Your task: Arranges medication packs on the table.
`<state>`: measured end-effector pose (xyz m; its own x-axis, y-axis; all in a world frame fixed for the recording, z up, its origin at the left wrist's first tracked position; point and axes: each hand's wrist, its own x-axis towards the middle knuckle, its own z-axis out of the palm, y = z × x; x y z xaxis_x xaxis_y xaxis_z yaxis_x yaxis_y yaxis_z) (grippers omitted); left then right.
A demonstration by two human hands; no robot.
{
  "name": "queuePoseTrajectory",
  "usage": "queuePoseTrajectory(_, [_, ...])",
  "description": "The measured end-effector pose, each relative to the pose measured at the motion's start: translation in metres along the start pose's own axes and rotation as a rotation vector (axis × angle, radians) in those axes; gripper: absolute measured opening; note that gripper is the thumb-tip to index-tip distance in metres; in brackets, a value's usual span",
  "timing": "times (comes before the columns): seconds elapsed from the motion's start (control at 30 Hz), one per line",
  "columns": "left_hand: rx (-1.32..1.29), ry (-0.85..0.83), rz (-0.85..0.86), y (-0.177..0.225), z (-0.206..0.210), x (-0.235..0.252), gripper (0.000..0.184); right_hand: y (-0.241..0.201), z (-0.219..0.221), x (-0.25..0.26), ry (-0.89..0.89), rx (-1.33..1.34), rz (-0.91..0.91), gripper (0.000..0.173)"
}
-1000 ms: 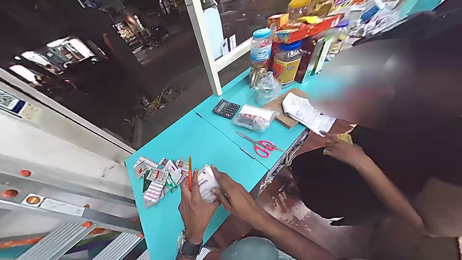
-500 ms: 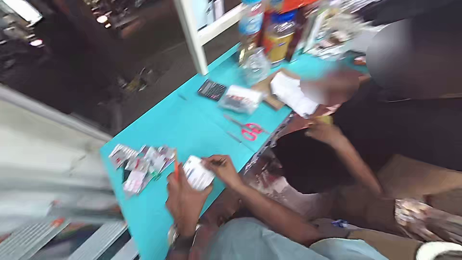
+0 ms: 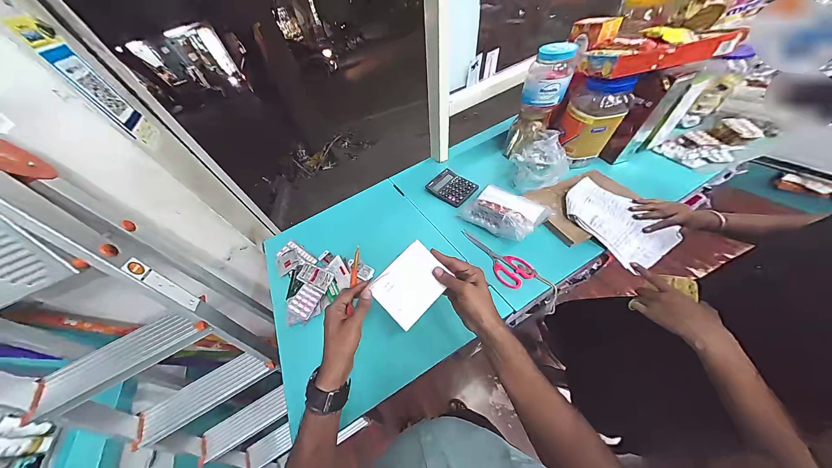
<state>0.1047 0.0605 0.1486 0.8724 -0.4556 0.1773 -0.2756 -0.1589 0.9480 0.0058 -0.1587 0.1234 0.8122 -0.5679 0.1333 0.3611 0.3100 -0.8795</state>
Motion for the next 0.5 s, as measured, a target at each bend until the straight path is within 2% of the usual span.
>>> queuePoseTrajectory(0.1, [-0.201, -0.134, -0.132, 0.001, 0.008, -0.013, 0.023, -0.020, 0.003, 0.020, -0.026, -0.188, -0.103, 0.025])
queuePoseTrajectory(0.2, [-0.281, -0.270, -0.168, -0.006, 0.026, -0.030, 0.021, -0.044, 0.011, 0.041, -0.274, -0.380, -0.155, 0.020])
queuePoseTrajectory(0.27, [-0.343, -0.298, -0.180, -0.011, 0.037, -0.038, 0.015, -0.054, 0.020, 0.056, -0.470, -0.493, -0.227, 0.015])
queuePoseTrajectory(0.33, [-0.407, -0.296, -0.196, -0.013, 0.046, -0.043, 0.011, -0.058, 0.029, 0.063, -0.581, -0.550, -0.274, 0.012])
queuePoseTrajectory(0.5, [-0.437, -0.300, -0.217, -0.014, 0.049, -0.044, 0.009, -0.060, 0.036, 0.065, -0.647, -0.581, -0.268, 0.010])
